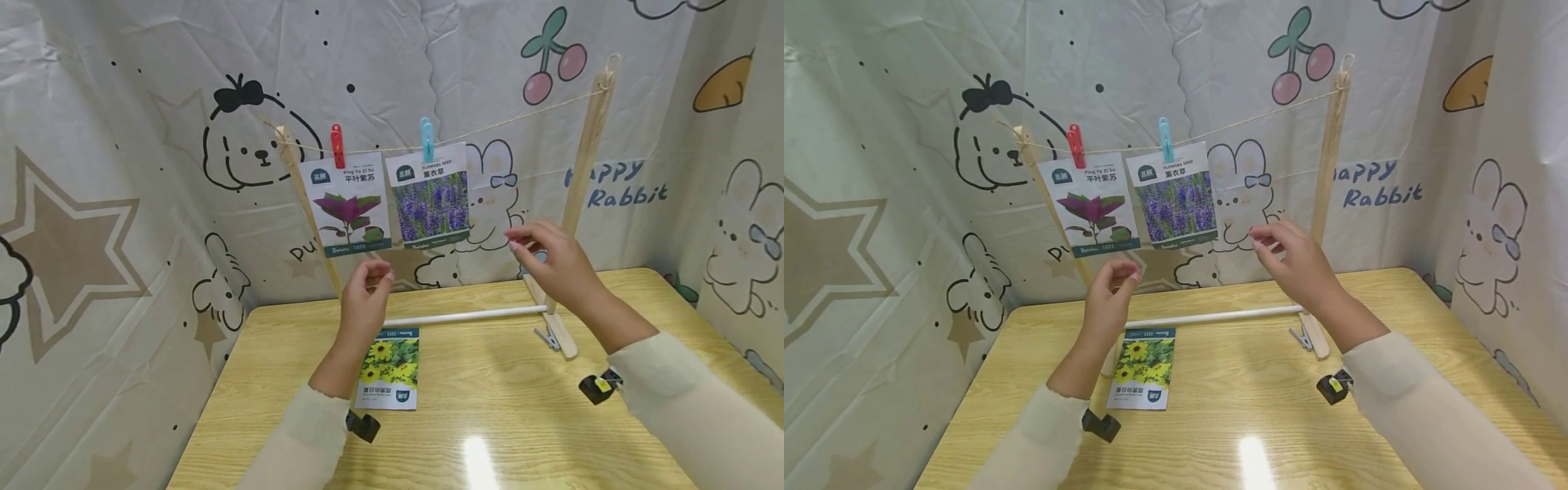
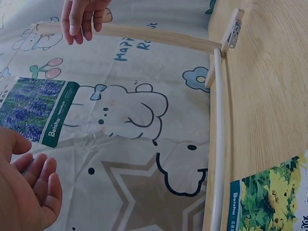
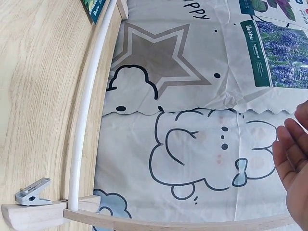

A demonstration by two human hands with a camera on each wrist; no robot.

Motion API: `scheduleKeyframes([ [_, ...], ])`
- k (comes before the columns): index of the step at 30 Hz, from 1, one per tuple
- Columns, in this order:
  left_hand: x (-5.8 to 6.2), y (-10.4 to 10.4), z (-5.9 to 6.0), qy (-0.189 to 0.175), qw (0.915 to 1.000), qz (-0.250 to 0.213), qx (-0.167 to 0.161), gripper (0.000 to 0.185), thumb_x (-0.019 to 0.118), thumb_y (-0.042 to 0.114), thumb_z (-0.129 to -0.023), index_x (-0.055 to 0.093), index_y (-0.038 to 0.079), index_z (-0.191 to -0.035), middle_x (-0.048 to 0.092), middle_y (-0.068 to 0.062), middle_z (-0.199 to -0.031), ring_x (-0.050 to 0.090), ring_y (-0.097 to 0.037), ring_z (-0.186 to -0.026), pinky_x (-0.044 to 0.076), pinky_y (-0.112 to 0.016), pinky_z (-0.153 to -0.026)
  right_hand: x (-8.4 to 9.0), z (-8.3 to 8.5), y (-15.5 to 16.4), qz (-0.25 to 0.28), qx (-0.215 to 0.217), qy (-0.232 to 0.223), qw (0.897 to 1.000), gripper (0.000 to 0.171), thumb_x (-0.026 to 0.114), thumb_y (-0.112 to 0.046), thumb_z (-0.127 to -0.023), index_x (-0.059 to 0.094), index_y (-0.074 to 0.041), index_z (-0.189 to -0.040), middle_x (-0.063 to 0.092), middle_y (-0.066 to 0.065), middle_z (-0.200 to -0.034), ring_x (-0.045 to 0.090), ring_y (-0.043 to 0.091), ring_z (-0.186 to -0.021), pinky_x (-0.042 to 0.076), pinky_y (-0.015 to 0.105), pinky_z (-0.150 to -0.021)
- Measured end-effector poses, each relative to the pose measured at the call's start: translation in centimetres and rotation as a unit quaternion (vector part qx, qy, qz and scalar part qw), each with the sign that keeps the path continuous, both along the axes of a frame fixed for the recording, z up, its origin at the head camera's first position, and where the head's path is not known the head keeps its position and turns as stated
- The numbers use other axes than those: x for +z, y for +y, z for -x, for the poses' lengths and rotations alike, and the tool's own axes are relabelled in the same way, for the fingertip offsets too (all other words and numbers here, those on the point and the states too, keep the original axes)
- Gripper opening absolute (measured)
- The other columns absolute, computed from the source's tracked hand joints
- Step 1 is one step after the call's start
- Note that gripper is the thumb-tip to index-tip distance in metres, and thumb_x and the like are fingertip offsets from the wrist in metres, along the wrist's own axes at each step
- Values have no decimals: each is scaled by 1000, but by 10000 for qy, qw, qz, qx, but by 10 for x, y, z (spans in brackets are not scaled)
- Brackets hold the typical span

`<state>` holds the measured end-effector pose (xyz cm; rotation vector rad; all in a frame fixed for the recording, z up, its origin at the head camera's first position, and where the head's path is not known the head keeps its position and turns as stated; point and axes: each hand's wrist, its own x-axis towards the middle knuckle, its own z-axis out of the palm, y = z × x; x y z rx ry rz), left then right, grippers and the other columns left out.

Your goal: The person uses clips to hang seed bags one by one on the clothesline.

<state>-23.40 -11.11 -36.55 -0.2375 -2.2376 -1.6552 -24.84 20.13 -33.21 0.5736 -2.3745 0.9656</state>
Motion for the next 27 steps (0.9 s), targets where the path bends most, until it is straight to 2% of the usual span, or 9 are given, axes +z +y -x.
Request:
scheduleKeyframes([
  [7, -3, -2, 0, -51, 10000, -42, -51, 18, 59, 22, -103, 61, 15, -119, 65, -3, -112, 61, -18, -104, 51, -35, -90, -3, 0, 1, -49, -64, 64, 9999, 22, 59, -15, -102, 68, -7, -121, 66, 5, -108, 59, 16, -96, 44, 9, -81],
  [13, -5, -2, -1, -52, 10000, -53, -2, 18, 59, 21, -102, 62, 15, -119, 65, -3, -112, 61, -18, -103, 51, -32, -89, -6, 0, 2, -44, -36, 73, 10000, 21, 59, -14, -102, 68, -7, -120, 67, 5, -112, 57, 12, -97, 48, 17, -83],
  [27, -15, -3, -2, -226, 9997, -24, 2, 19, 59, 22, -102, 62, 15, -119, 65, -2, -115, 62, -18, -104, 52, -36, -91, -19, -2, 4, -26, 40, 85, 10000, 22, 59, -16, -103, 68, -8, -121, 66, 5, -112, 54, 5, -96, 43, 6, -82],
])
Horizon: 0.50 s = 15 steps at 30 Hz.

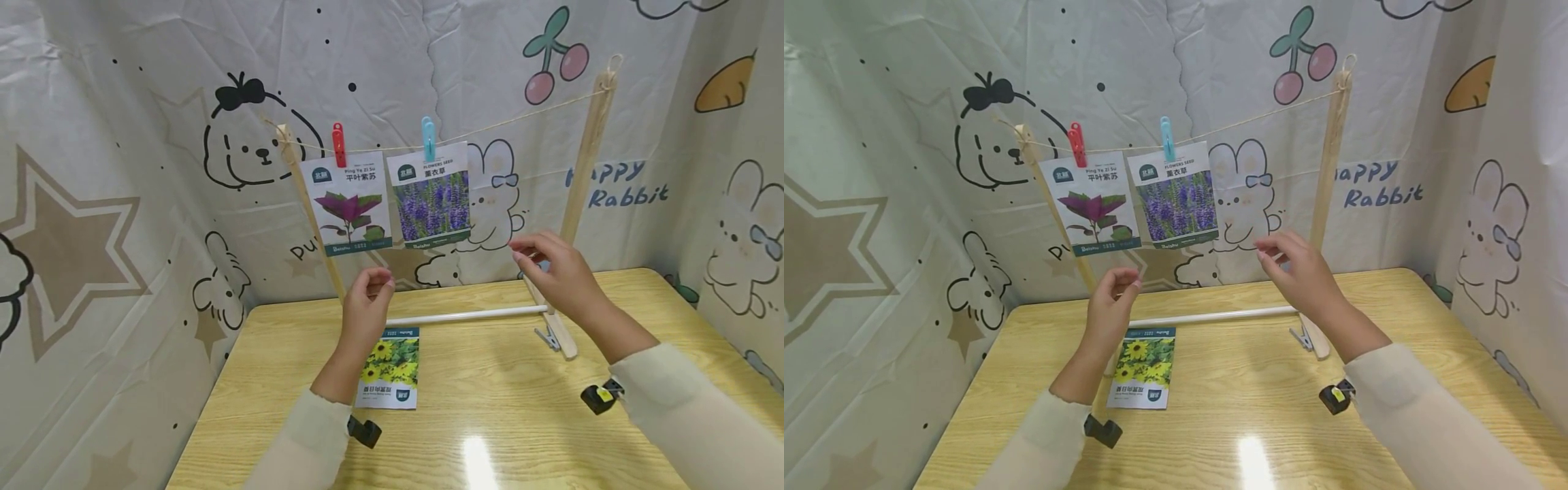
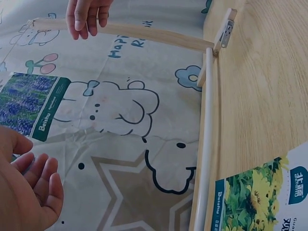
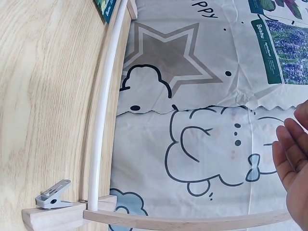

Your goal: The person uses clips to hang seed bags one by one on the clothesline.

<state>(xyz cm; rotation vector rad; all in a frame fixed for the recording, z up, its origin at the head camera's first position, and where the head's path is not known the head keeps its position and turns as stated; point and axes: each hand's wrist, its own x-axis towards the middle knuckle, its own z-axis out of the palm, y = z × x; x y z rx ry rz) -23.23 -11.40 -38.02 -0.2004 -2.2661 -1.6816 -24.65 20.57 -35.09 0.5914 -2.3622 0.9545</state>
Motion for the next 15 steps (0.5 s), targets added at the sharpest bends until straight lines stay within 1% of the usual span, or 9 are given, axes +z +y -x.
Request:
scheduleKeyframes([
  [8, -6, -2, -1, -112, 9999, 28, 34, 18, 59, 23, -102, 62, 16, -119, 64, -2, -114, 61, -18, -106, 51, -35, -91, -4, -2, 0, 31, -9, -9, 10000, 21, 60, -15, -102, 68, -7, -120, 67, 6, -112, 53, 3, -96, 43, 6, -81],
  [12, -7, -2, -2, -143, 9999, -14, 18, 21, 59, 24, -102, 61, 13, -120, 64, -2, -114, 61, -18, -107, 51, -36, -92, -6, -3, 0, 28, -6, -4, 10000, 21, 60, -15, -102, 68, -8, -120, 66, 6, -110, 54, 2, -95, 46, 9, -81],
  [15, -8, -2, -3, -175, 9998, 6, 33, 23, 58, 24, -103, 61, 11, -122, 64, -3, -114, 61, -18, -108, 51, -37, -93, -7, -4, 0, 41, -22, -21, 10000, 21, 60, -16, -102, 68, -8, -120, 66, 5, -109, 53, 1, -95, 46, 10, -81],
])
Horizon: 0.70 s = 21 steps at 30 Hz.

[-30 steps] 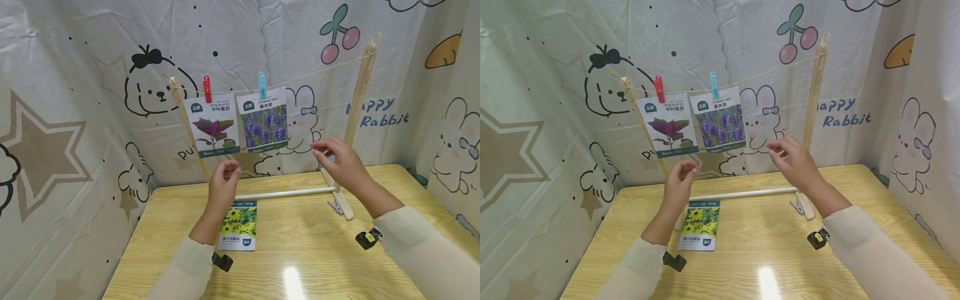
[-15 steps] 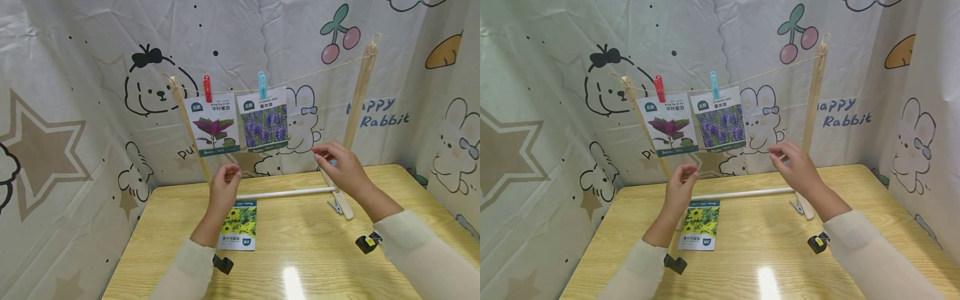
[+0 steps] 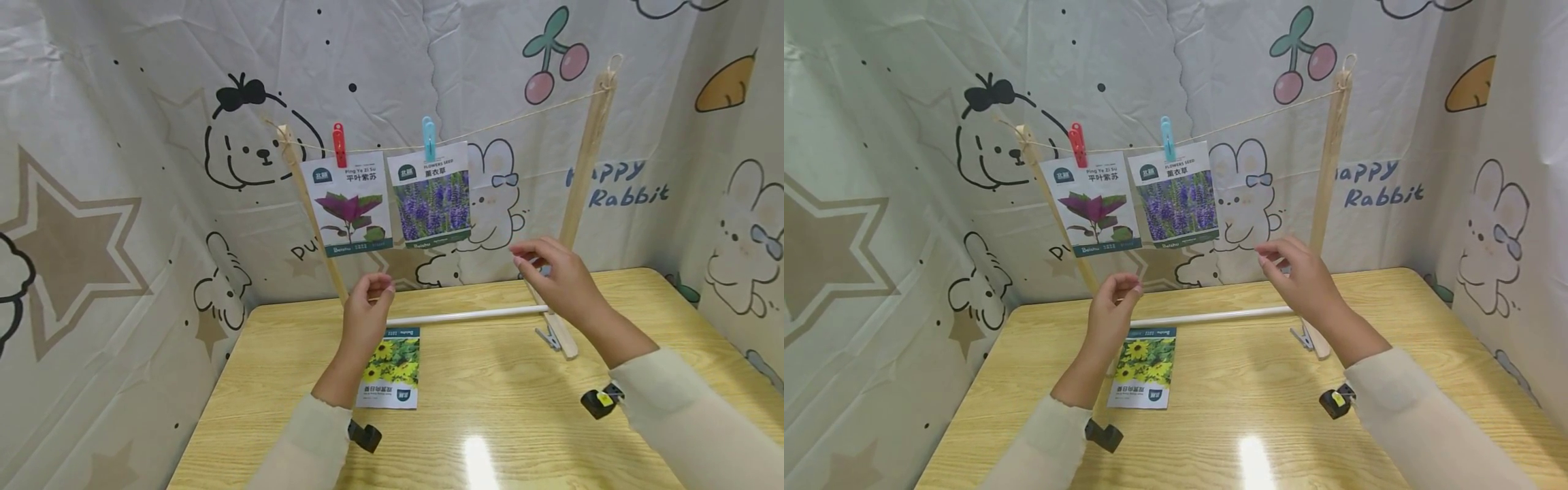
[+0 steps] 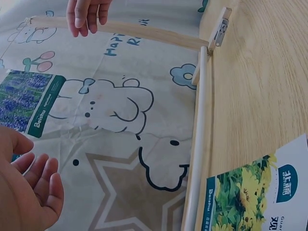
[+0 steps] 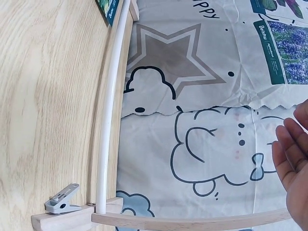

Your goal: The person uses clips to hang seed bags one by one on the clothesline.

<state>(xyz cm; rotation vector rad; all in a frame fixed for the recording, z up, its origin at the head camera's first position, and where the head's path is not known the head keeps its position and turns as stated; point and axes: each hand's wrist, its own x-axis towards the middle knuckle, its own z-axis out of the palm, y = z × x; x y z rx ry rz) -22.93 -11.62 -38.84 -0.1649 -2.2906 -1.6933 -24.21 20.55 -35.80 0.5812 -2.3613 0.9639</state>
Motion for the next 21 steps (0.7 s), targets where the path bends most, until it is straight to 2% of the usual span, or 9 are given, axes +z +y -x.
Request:
scheduleKeyframes([
  [5, -3, 0, -2, -141, 9999, 20, 79, 22, 58, 25, -103, 61, 13, -122, 63, -1, -115, 60, -19, -109, 52, -39, -95, -3, -1, 1, 31, 27, -17, 10000, 22, 60, -16, -102, 68, -8, -120, 66, 5, -110, 53, -1, -94, 44, 6, -80],
  [10, -8, -1, -3, -216, 9997, 17, 91, 20, 58, 25, -103, 61, 18, -121, 64, -1, -116, 60, -18, -110, 52, -39, -97, -8, -2, 2, 36, -16, 14, 10000, 21, 60, -15, -102, 69, -8, -120, 66, 5, -110, 51, -4, -94, 46, 11, -81],
  [21, -16, -2, -4, -269, 9995, 2, 164, 19, 60, 24, -102, 62, 18, -120, 64, -1, -116, 61, -18, -110, 51, -40, -97, -16, -3, 3, 26, -83, -87, 9999, 20, 61, -13, -101, 69, -6, -118, 67, 7, -111, 53, 0, -96, 44, 7, -82],
])
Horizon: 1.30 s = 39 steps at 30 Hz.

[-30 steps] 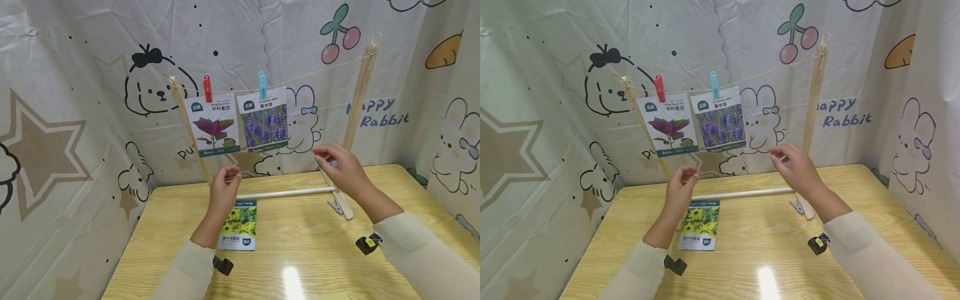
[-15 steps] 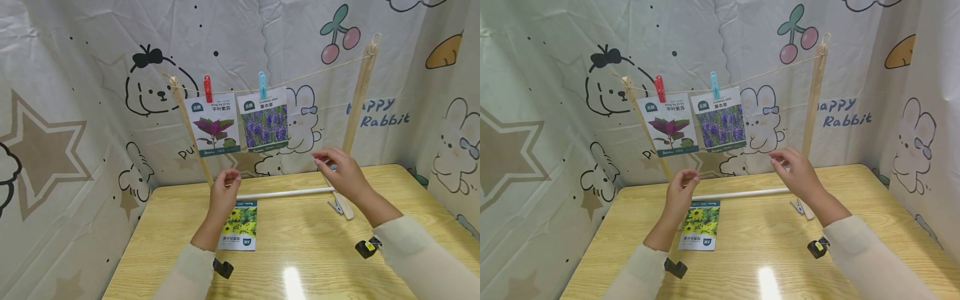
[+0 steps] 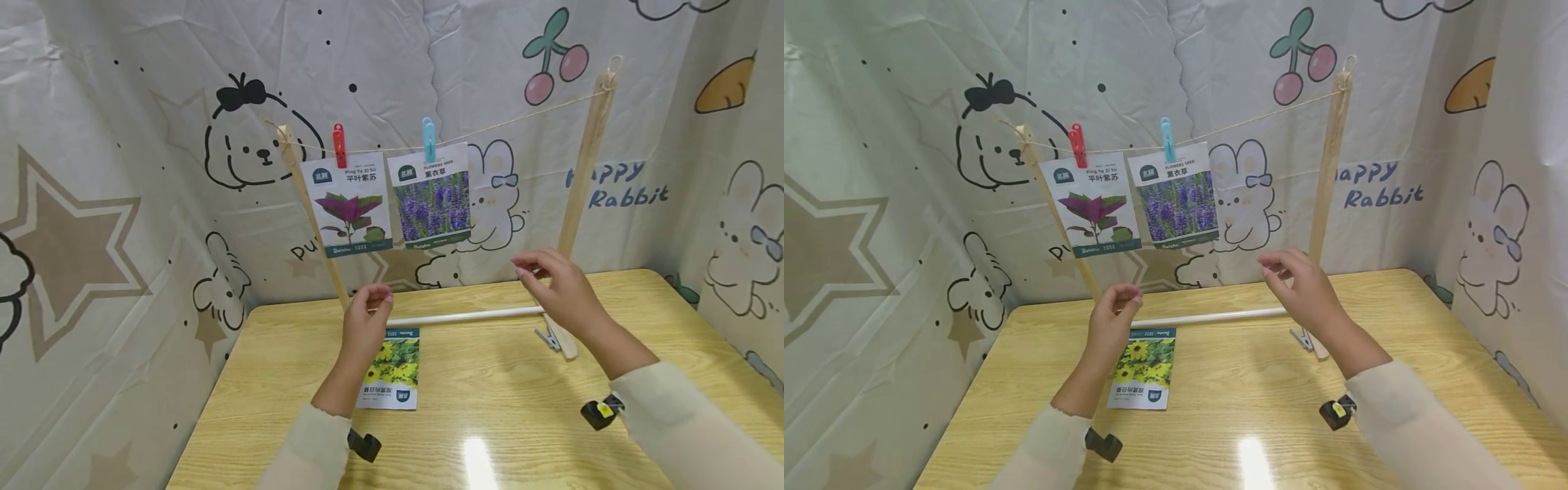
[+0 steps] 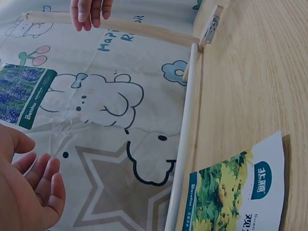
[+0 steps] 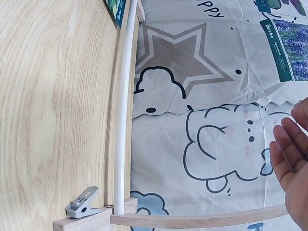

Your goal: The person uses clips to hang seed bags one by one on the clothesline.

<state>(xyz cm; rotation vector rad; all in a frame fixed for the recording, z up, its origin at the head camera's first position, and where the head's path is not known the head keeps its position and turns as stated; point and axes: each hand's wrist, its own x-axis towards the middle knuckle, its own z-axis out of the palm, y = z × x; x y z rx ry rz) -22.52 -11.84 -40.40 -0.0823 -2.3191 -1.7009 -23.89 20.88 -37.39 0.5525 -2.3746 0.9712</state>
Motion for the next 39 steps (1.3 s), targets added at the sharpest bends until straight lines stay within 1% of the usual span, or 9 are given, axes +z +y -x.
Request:
scheduleKeyframes([
  [5, -5, -1, -1, -21, 10000, 38, 12, 18, 59, 24, -103, 62, 18, -120, 64, -1, -116, 61, -19, -110, 52, -40, -97, -3, -1, 1, 42, 6, -35, 10000, 20, 60, -13, -101, 69, -6, -118, 67, 6, -110, 51, -6, -94, 45, 9, -80],
  [8, -6, -1, -2, -65, 9999, 72, 40, 18, 59, 24, -103, 62, 18, -119, 64, -1, -116, 61, -19, -110, 52, -41, -98, -5, -2, 1, 69, 5, -63, 10000, 20, 60, -13, -101, 69, -7, -118, 67, 6, -109, 51, -7, -94, 46, 10, -80],
  [12, -9, -2, -3, -117, 9999, 96, 69, 17, 59, 24, -103, 62, 19, -118, 63, -1, -115, 61, -19, -109, 52, -41, -97, -10, -2, 1, 103, 23, -143, 9998, 19, 61, -14, -102, 69, -8, -117, 67, 5, -108, 51, -7, -94, 44, 6, -80],
  [16, -11, -2, -3, -108, 9999, 93, 75, 16, 59, 23, -103, 62, 19, -118, 63, -1, -114, 61, -19, -108, 53, -40, -96, -14, -3, 1, 113, 30, -242, 9996, 19, 60, -15, -102, 69, -8, -118, 67, 5, -111, 50, -9, -95, 42, 5, -81],
  [23, -15, -5, -4, -46, 9999, -73, -50, 17, 59, 20, -102, 62, 15, -119, 64, -4, -113, 62, -19, -107, 52, -39, -94, -21, -5, 1, 137, 8, -388, 9992, 21, 59, -18, -103, 69, -8, -118, 67, 6, -112, 51, -8, -96, 42, 4, -81],
  [28, -18, -6, -5, -128, 9999, 14, -38, 17, 59, 20, -102, 62, 15, -118, 64, -3, -112, 62, -18, -107, 51, -36, -91, -27, -6, 2, 140, -50, -464, 9988, 21, 59, -19, -103, 69, -9, -119, 66, 5, -112, 51, -8, -96, 42, 4, -80],
  [32, -22, -7, -5, -190, 9998, 55, -50, 17, 59, 20, -102, 62, 15, -117, 65, -3, -112, 62, -18, -106, 52, -35, -90, -32, -7, 4, 161, -73, -537, 9984, 21, 59, -19, -103, 69, -8, -118, 66, 6, -112, 50, -10, -96, 44, 7, -81],
  [35, -24, -7, -5, -254, 9996, 78, -93, 18, 60, 17, -101, 63, 13, -118, 66, -4, -111, 63, -18, -105, 53, -34, -90, -36, -7, 5, 164, -45, -605, 9980, 21, 59, -19, -103, 69, -8, -118, 67, 6, -112, 49, -12, -96, 45, 9, -82],
  [39, -29, -7, -5, -278, 9994, 78, -200, 20, 62, 13, -99, 63, 9, -118, 67, -7, -110, 63, -18, -102, 53, -32, -90, -42, -7, 5, 215, 5, -649, 9977, 21, 59, -18, -103, 69, -8, -118, 67, 8, -114, 49, -14, -96, 44, 7, -81],
])
